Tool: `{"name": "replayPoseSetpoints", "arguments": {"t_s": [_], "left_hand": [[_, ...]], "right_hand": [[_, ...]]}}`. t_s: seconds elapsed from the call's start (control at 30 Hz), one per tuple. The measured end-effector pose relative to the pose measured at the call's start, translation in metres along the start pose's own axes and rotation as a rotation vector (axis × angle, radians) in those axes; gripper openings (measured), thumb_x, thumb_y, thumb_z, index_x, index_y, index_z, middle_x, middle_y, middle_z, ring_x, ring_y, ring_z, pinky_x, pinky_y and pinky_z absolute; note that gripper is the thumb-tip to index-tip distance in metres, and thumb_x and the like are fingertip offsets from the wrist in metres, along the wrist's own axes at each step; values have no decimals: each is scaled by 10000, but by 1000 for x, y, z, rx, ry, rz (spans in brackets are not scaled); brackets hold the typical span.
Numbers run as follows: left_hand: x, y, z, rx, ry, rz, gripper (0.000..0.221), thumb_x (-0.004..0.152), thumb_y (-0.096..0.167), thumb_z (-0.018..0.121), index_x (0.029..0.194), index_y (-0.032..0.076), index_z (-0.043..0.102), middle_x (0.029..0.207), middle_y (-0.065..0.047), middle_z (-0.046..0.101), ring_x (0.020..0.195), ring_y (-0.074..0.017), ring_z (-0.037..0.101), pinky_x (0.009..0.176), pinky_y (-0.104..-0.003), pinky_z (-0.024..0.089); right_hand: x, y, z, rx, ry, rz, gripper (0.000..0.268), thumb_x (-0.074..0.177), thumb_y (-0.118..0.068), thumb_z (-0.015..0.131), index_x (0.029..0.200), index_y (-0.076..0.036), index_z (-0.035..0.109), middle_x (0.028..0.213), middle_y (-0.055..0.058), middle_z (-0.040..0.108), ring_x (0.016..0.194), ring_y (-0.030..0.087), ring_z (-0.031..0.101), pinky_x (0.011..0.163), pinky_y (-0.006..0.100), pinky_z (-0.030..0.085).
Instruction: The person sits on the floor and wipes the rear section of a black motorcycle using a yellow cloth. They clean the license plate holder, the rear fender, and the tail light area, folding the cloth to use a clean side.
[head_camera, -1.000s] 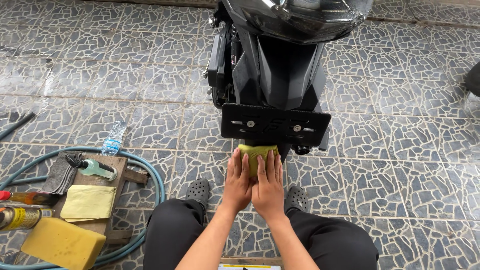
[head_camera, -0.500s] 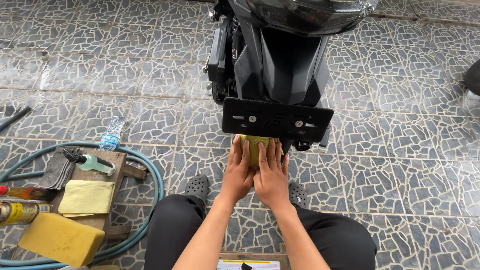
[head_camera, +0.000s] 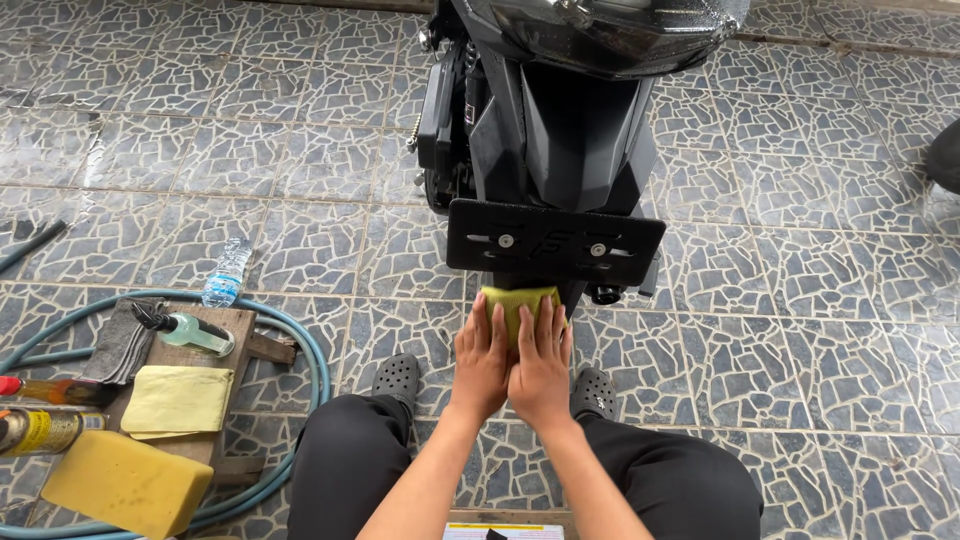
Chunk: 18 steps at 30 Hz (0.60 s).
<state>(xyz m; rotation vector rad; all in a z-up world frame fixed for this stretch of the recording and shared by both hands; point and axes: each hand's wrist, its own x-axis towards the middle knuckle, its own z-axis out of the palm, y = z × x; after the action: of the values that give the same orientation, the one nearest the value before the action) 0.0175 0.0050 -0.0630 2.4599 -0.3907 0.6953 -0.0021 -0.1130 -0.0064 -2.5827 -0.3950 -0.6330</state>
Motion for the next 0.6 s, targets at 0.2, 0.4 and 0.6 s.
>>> {"name": "replayPoseSetpoints", "arguments": {"t_s": [0.2, 0.4, 0.6], "left_hand": [[29, 16, -29, 122, 90, 7, 771, 919, 394, 579, 1601, 126, 341, 1666, -253, 251, 1419, -425, 392, 1024, -523, 339], [-33, 2, 23, 109, 111, 101, 696, 959, 372, 581, 1565, 92, 382, 1606, -328, 311, 1424, -504, 382, 1039, -592, 349], [-10, 24, -7, 216, 120, 136, 676, 924, 369, 607, 1547, 157, 453, 1644, -238, 314, 1542, -462, 232, 1169, -657, 186]], "right_hand": [[18, -3, -16, 30, 41, -10, 854, 815, -40, 436, 1649, -145, 291, 1729, 182, 127, 1581, 409, 74, 1248, 565, 76], [-43, 8, 24, 105, 144, -1, 890, 761, 43, 427, 1629, -135, 341, 1709, 221, 184, 1553, 477, 129, 1228, 549, 188], [-35, 7, 12, 286, 61, 150, 830, 913, 54, 360, 1674, -206, 156, 1743, 154, -23, 1552, 459, -14, 1124, 583, 352]]}}
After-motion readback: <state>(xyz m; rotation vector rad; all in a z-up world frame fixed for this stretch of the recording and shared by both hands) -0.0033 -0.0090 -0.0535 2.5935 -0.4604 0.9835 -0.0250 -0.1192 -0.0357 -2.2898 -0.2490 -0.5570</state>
